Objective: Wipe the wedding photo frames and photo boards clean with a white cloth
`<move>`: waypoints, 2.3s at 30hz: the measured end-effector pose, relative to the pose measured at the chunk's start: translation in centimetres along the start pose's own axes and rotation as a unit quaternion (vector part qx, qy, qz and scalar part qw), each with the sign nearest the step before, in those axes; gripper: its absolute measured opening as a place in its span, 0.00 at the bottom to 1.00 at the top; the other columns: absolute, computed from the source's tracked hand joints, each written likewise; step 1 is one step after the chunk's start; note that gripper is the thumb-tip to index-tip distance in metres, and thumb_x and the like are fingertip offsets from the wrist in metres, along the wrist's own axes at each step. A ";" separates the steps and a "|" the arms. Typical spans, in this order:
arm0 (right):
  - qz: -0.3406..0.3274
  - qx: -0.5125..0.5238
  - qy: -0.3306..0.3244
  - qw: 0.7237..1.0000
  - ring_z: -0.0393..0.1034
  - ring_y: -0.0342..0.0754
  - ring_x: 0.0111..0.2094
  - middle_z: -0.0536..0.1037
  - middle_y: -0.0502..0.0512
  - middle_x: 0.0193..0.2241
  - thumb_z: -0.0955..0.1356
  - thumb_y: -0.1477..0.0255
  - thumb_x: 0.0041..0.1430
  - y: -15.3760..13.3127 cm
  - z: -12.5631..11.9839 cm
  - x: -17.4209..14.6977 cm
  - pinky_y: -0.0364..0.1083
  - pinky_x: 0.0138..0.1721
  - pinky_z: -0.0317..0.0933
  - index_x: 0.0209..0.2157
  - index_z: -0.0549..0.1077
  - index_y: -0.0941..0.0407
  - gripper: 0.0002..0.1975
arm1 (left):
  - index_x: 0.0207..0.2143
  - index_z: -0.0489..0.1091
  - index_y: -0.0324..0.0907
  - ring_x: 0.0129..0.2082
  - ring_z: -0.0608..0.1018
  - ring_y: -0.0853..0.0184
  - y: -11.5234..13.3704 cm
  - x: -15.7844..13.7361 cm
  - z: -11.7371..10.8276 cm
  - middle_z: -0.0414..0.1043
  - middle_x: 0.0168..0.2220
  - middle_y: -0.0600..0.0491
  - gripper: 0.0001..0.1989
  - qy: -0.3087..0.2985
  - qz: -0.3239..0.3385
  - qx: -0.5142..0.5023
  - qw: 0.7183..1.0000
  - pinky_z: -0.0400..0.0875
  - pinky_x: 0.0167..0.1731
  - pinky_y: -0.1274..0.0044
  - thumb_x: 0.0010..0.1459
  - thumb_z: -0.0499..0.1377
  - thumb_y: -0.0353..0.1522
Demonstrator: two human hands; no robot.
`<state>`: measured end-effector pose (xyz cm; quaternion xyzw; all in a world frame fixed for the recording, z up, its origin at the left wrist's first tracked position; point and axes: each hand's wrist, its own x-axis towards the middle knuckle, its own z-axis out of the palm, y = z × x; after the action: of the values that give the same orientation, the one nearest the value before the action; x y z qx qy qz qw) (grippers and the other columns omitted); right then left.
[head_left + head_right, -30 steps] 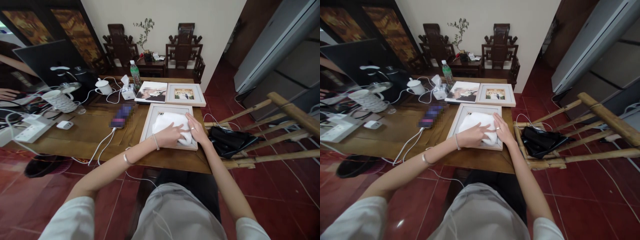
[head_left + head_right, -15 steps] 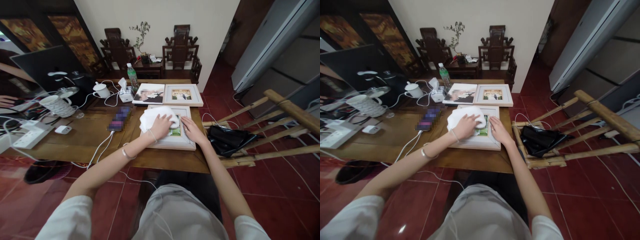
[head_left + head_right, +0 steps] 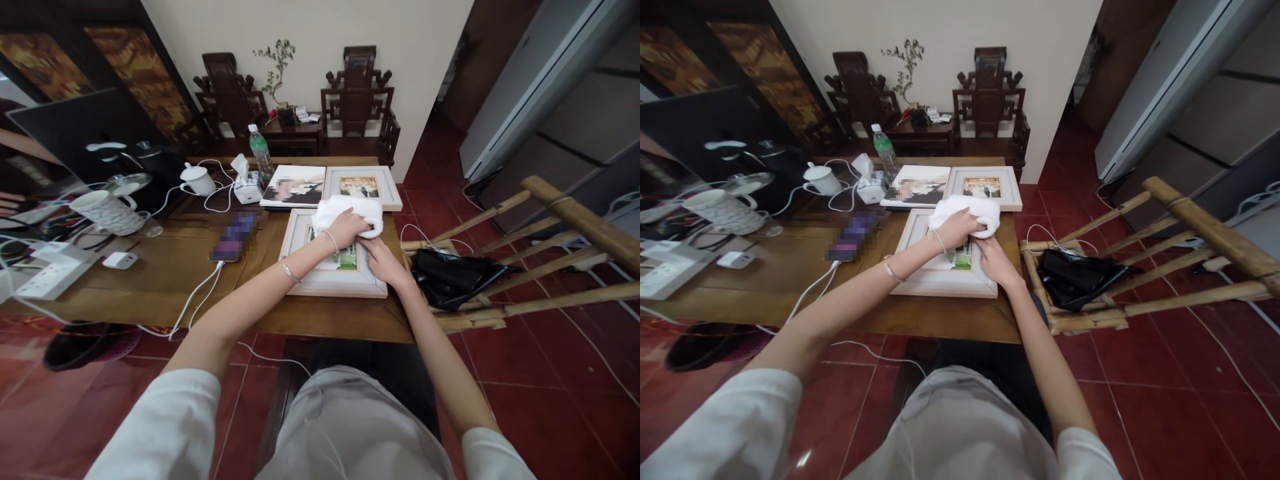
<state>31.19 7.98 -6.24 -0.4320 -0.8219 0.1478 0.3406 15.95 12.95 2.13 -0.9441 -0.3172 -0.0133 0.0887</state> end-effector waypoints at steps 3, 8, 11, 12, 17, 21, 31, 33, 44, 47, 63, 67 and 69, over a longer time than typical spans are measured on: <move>0.001 0.005 -0.005 1.000 0.54 0.53 0.64 0.67 0.59 0.59 0.58 0.87 0.48 0.4 0.1 0.0 0.60 0.66 0.47 0.58 0.67 0.57 0.34 | 0.42 0.75 0.39 0.46 0.77 0.61 -1.7 -1.7 0.6 0.77 0.43 0.45 0.18 -0.013 -0.041 0.025 0.999 0.59 0.56 0.67 0.56 0.51 0.17; 0.031 -0.004 -0.015 0.999 0.55 0.53 0.64 0.66 0.63 0.60 0.59 0.86 0.48 0.9 0.2 -0.1 0.59 0.66 0.47 0.58 0.67 0.61 0.33 | 0.44 0.75 0.42 0.46 0.77 0.61 -4.6 -5.5 1.5 0.76 0.44 0.46 0.22 -0.015 -0.097 0.034 0.995 0.60 0.55 0.67 0.53 0.52 0.17; 0.029 0.004 -0.011 1.000 0.55 0.53 0.64 0.67 0.61 0.60 0.59 0.86 0.48 0.9 0.2 -0.1 0.59 0.67 0.47 0.58 0.66 0.59 0.34 | 0.43 0.75 0.40 0.44 0.78 0.60 -5.4 -8.0 1.7 0.76 0.43 0.44 0.20 -0.019 -0.146 0.042 0.988 0.62 0.54 0.66 0.54 0.50 0.17; 0.029 0.003 -0.011 1.000 0.55 0.52 0.64 0.67 0.60 0.60 0.58 0.86 0.48 0.9 0.2 -0.1 0.59 0.67 0.47 0.58 0.66 0.58 0.34 | 0.43 0.75 0.39 0.45 0.78 0.59 -5.2 -8.8 1.7 0.75 0.44 0.43 0.20 -0.023 -0.158 0.042 0.986 0.62 0.54 0.66 0.54 0.50 0.17; 0.033 -0.005 -0.007 0.999 0.55 0.53 0.64 0.67 0.62 0.60 0.58 0.86 0.48 0.7 0.2 -0.1 0.59 0.66 0.48 0.58 0.67 0.61 0.34 | 0.41 0.76 0.39 0.50 0.76 0.58 -1.1 -12.8 0.3 0.76 0.45 0.42 0.23 -0.066 -0.171 -0.025 0.983 0.66 0.53 0.67 0.48 0.50 0.15; 0.034 0.001 -0.002 0.999 0.55 0.53 0.64 0.67 0.62 0.60 0.59 0.85 0.48 0.7 0.3 -0.2 0.59 0.66 0.48 0.58 0.67 0.60 0.33 | 0.40 0.76 0.41 0.47 0.77 0.59 3.7 -16.2 -2.2 0.77 0.44 0.45 0.26 -0.079 -0.128 -0.126 0.981 0.71 0.46 0.71 0.42 0.50 0.14; 0.024 0.006 0.004 1.000 0.56 0.53 0.64 0.68 0.60 0.59 0.59 0.85 0.48 0.8 0.2 -0.3 0.60 0.66 0.49 0.58 0.67 0.58 0.33 | 0.46 0.74 0.40 0.51 0.75 0.55 -2.0 -15.5 -4.3 0.68 0.57 0.44 0.26 0.065 -0.209 -0.022 0.976 0.71 0.49 0.67 0.49 0.49 0.15; 0.031 -0.001 0.001 1.000 0.56 0.54 0.64 0.67 0.63 0.59 0.59 0.86 0.48 0.6 0.2 -0.3 0.60 0.66 0.49 0.58 0.67 0.61 0.33 | 0.46 0.74 0.38 0.60 0.68 0.54 -4.2 -14.8 -3.1 0.60 0.63 0.44 0.26 0.087 -0.191 0.011 0.978 0.67 0.55 0.65 0.50 0.48 0.15; 0.027 0.000 -0.004 1.000 0.55 0.53 0.64 0.67 0.60 0.60 0.59 0.86 0.48 0.6 0.1 -0.1 0.60 0.66 0.48 0.58 0.67 0.59 0.34 | 0.48 0.71 0.34 0.66 0.56 0.53 -1.5 -16.5 1.6 0.55 0.64 0.36 0.26 -0.038 -0.140 -0.046 0.988 0.56 0.62 0.59 0.49 0.49 0.15; 0.029 -0.002 -0.005 1.000 0.55 0.53 0.64 0.67 0.62 0.60 0.59 0.86 0.48 0.6 0.1 -0.1 0.59 0.66 0.48 0.58 0.67 0.60 0.34 | 0.48 0.71 0.33 0.66 0.56 0.53 0.8 -18.5 0.6 0.55 0.64 0.36 0.26 -0.049 -0.133 -0.073 0.987 0.56 0.62 0.59 0.48 0.49 0.14; 0.030 0.011 0.003 0.999 0.56 0.53 0.64 0.68 0.59 0.59 0.59 0.85 0.49 0.8 0.2 -0.1 0.60 0.66 0.48 0.58 0.67 0.57 0.33 | 0.52 0.69 0.36 0.67 0.54 0.50 -1.7 -15.7 2.1 0.53 0.66 0.38 0.27 -0.024 -0.167 -0.043 0.985 0.55 0.59 0.51 0.51 0.48 0.16; 0.030 0.014 0.003 0.999 0.56 0.53 0.64 0.68 0.59 0.59 0.59 0.85 0.48 0.9 0.2 -0.1 0.61 0.66 0.48 0.58 0.67 0.57 0.33 | 0.53 0.68 0.36 0.67 0.53 0.52 -4.5 -13.0 3.2 0.52 0.66 0.39 0.27 -0.003 -0.181 -0.030 0.983 0.53 0.60 0.52 0.52 0.47 0.16; 0.028 0.014 0.003 0.999 0.56 0.53 0.64 0.68 0.59 0.59 0.59 0.85 0.48 0.9 0.1 -0.1 0.61 0.66 0.48 0.58 0.67 0.57 0.34 | 0.52 0.68 0.36 0.67 0.53 0.52 -4.7 -12.7 3.3 0.52 0.66 0.39 0.27 -0.006 -0.176 -0.021 0.984 0.52 0.61 0.52 0.51 0.47 0.16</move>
<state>31.70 8.45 -6.89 -0.4507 -0.8062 0.1679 0.3446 2.89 9.65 -1.41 -0.8753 -0.4784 -0.0300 0.0634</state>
